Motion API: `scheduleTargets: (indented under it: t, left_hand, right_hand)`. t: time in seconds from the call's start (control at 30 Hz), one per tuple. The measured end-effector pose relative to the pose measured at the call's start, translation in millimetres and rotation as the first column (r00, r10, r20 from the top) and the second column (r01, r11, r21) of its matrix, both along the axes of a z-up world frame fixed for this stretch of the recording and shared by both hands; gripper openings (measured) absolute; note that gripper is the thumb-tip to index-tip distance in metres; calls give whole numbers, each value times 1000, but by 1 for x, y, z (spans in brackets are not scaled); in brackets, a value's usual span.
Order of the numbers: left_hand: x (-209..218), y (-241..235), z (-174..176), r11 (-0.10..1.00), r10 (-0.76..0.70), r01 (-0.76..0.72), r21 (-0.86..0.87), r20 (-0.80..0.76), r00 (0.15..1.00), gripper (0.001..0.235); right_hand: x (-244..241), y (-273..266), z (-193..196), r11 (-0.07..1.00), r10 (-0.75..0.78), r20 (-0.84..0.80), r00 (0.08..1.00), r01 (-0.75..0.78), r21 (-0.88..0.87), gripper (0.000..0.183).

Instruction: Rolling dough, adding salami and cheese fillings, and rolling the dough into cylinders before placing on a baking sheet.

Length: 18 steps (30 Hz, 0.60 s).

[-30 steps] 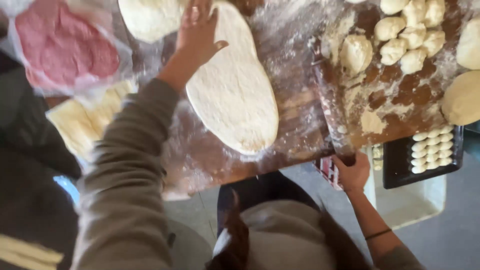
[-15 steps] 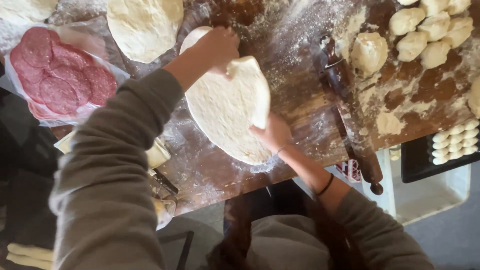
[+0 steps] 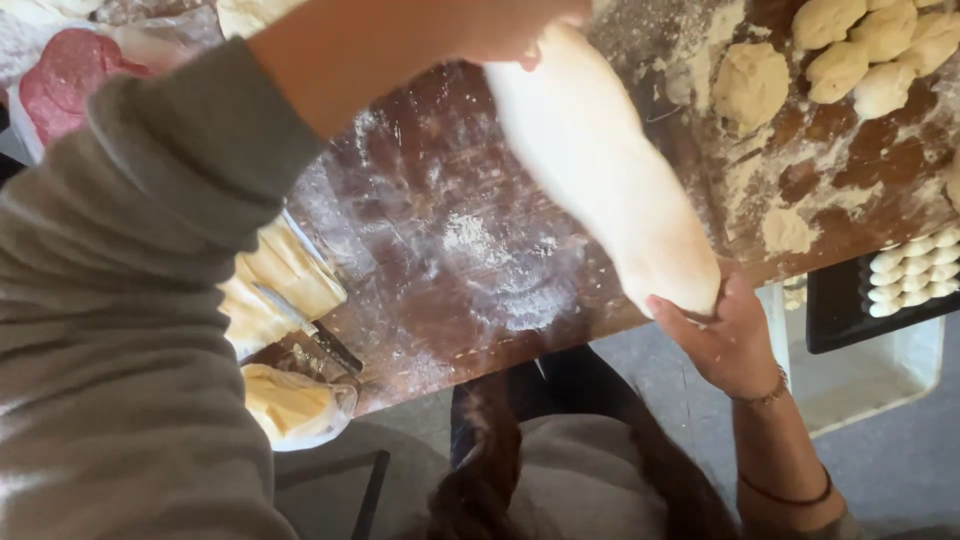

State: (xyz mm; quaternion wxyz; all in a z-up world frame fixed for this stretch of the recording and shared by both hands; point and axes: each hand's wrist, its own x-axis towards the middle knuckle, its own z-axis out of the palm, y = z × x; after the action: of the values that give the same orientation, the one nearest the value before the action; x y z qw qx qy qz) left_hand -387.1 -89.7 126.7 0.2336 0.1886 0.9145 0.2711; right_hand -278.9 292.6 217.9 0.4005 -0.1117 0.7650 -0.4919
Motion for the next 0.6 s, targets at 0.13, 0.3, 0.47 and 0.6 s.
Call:
scheduleTargets:
  t: [0.13, 0.3, 0.47, 0.6]
  left_hand:
    - [39, 16, -14, 959, -132, 62, -277, -243, 961, 10]
    - [123, 8, -125, 817, -404, 137, -559, -388, 828, 10]
    - [237, -5, -159, 922, 164, -334, -196, -583, 796, 49]
    - [299, 21, -133, 682, 332, -587, -436, -531, 780, 71]
  right_hand:
    - [15, 16, -66, 959, 175, -291, 940, -96, 266, 36]
    - [74, -11, -149, 855, 457, -291, 841, -325, 404, 20]
    - [129, -42, -155, 887, 431, -500, 751, -456, 79, 40]
    - [72, 29, -148, 933, 336, -566, 753, -184, 310, 63]
